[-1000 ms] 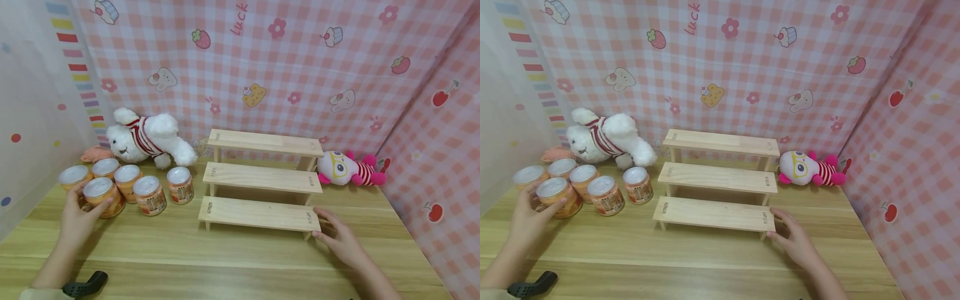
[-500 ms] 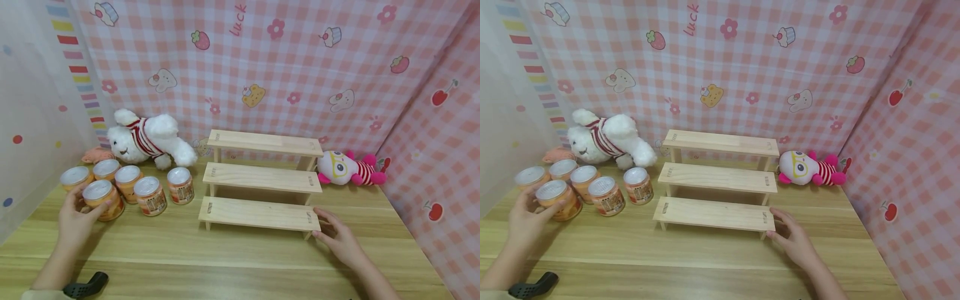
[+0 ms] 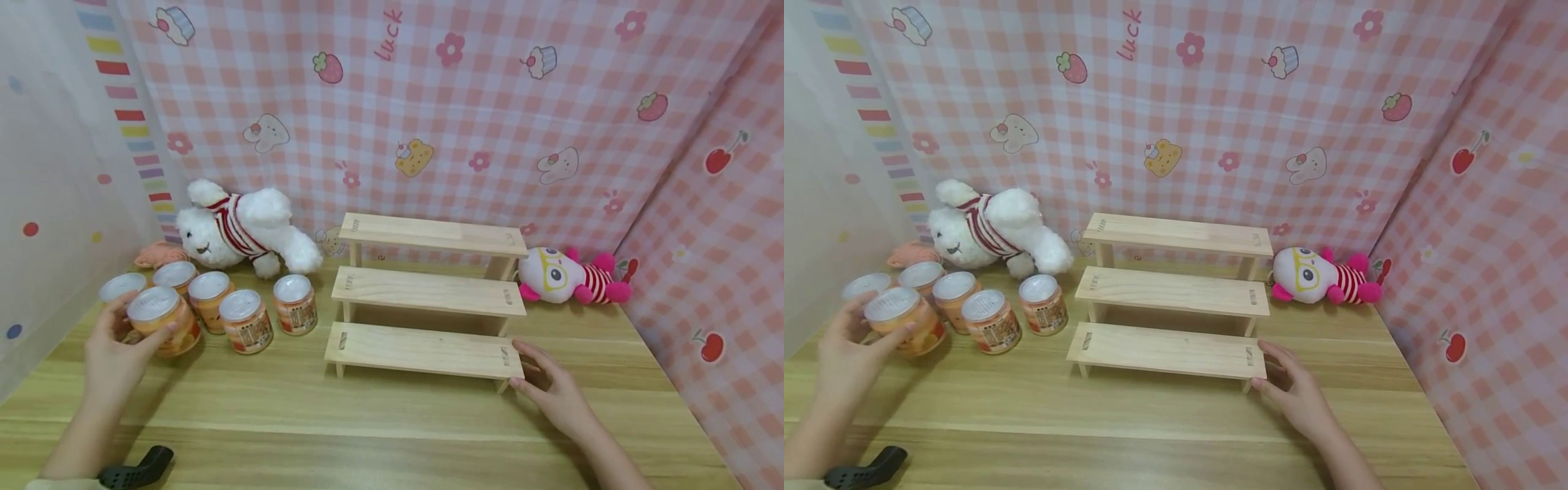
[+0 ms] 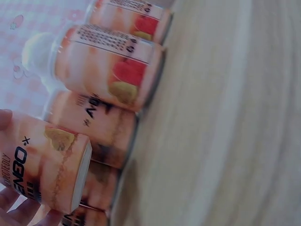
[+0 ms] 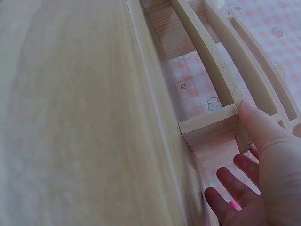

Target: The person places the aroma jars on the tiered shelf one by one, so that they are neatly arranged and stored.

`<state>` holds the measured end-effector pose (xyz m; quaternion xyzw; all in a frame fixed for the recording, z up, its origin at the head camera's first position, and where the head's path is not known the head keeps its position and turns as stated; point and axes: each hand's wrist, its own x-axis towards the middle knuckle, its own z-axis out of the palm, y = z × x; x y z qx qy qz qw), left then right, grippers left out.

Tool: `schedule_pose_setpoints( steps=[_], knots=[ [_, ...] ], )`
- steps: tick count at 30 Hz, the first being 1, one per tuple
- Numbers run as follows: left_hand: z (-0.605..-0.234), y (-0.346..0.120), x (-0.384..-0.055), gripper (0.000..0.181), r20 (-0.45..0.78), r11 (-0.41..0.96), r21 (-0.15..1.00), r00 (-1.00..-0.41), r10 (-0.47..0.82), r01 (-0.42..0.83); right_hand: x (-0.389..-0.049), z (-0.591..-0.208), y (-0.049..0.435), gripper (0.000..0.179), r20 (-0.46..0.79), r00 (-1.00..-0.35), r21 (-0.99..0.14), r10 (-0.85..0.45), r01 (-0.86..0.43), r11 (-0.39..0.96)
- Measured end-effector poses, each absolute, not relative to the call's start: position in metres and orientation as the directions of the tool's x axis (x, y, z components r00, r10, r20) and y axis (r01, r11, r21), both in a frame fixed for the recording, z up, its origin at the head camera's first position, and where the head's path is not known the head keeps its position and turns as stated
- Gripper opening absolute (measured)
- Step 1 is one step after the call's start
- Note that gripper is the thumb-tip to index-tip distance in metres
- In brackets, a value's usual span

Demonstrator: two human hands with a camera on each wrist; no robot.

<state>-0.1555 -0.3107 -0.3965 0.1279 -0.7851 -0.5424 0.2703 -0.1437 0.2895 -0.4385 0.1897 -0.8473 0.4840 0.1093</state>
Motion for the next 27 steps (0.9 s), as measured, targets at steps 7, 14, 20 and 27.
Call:
schedule_pose_setpoints(
  steps=[7,14,20,27],
  knots=[
    [-0.379,-0.304,-0.15,0.069,0.283,0.372,0.924,-0.817,-0.502,0.092,-0.145,-0.442,0.291,0.053,0.362,-0.91,-0.798,-0.2,-0.414,0.438],
    [-0.363,-0.295,-0.145,0.066,0.333,0.372,0.916,-0.806,-0.489,0.153,-0.146,-0.443,0.292,0.054,0.358,-0.913,-0.806,-0.195,-0.407,0.429],
    [-0.349,-0.282,-0.139,0.065,0.362,0.397,0.9,-0.814,-0.455,0.178,-0.146,-0.443,0.291,0.053,0.368,-0.909,-0.801,-0.194,-0.416,0.43],
    [-0.33,-0.261,-0.132,0.067,0.383,0.385,0.895,-0.828,-0.41,0.223,-0.146,-0.442,0.291,0.053,0.366,-0.91,-0.803,-0.195,-0.415,0.429]
  ],
)
